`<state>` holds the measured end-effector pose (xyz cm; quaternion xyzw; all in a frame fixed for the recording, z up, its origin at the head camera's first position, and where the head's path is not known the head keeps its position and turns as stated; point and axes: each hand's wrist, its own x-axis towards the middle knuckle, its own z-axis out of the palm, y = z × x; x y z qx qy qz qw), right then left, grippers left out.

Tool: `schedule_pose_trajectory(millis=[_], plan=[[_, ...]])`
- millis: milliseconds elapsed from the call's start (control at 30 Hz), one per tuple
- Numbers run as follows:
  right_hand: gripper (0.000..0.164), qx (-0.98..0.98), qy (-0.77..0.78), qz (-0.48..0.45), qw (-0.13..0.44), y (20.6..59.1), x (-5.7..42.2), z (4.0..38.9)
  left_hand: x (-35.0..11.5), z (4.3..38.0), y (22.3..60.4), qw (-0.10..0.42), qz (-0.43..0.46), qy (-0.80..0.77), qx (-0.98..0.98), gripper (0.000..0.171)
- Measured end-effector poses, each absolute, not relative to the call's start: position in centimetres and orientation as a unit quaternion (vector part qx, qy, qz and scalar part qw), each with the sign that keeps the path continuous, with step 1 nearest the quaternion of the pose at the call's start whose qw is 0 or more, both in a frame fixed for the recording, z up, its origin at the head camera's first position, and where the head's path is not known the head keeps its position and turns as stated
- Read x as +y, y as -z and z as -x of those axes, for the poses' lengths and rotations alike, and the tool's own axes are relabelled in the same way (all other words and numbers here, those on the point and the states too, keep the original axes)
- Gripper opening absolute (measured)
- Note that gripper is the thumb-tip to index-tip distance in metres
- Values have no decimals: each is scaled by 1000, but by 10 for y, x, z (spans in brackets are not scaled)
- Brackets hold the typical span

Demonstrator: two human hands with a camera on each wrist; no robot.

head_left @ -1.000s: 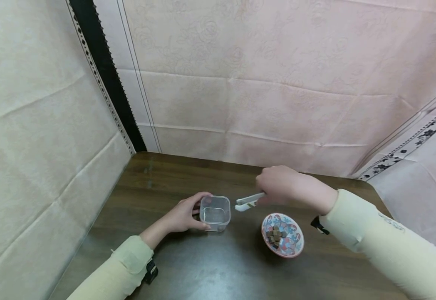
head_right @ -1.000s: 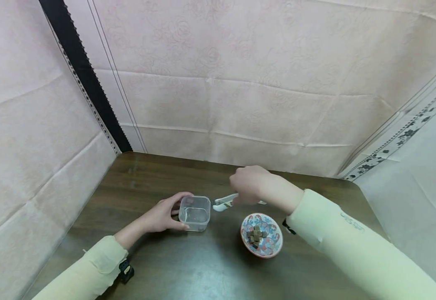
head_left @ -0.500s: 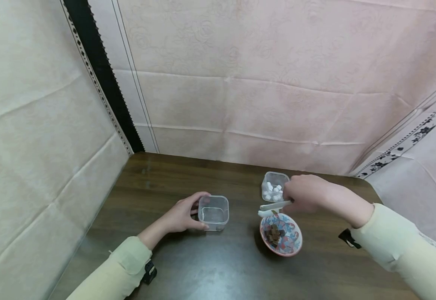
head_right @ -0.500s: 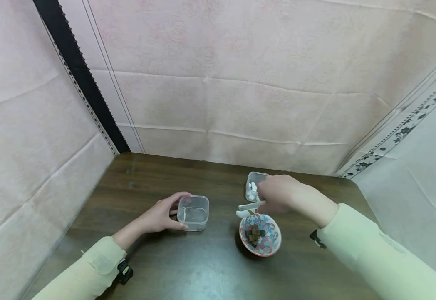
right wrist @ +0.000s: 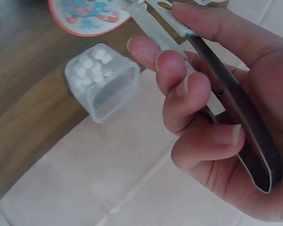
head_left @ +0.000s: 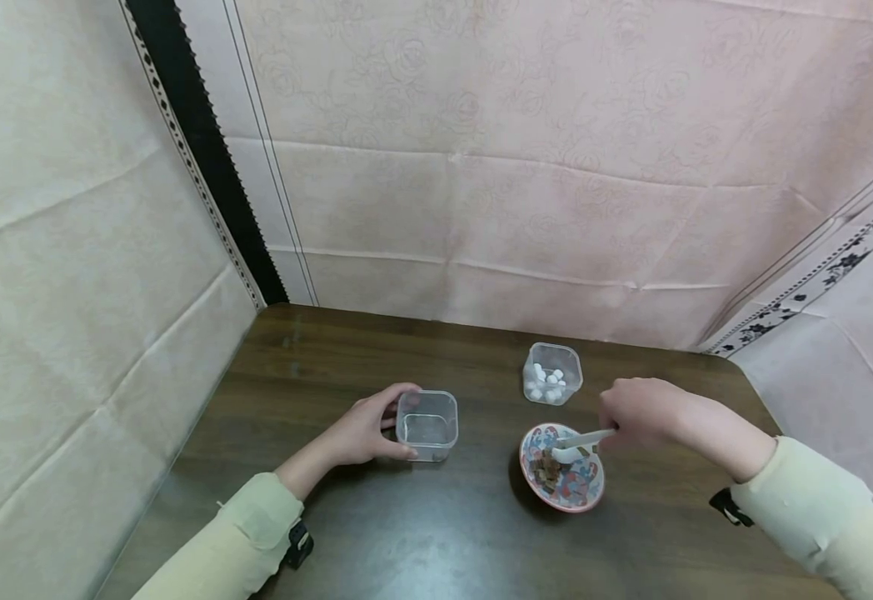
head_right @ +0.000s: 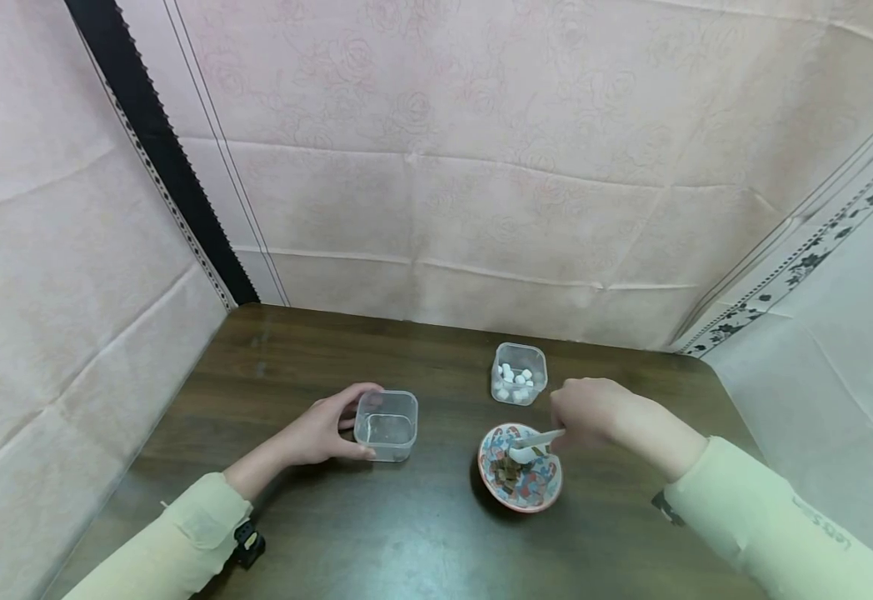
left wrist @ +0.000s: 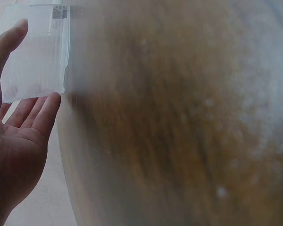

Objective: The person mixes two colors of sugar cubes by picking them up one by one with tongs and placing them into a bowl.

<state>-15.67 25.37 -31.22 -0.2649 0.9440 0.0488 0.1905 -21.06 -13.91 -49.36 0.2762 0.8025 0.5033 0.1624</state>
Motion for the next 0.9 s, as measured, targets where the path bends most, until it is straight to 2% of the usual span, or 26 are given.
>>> schedule_pose_trajectory(millis=[633,900], plan=[[53,943,-72,229,230,332,258,156,-139,212,495,164,-272,-499,807,88],[55,949,-62,233,204,320,251,163,-139,212,495,163,-274,-499,806,86]])
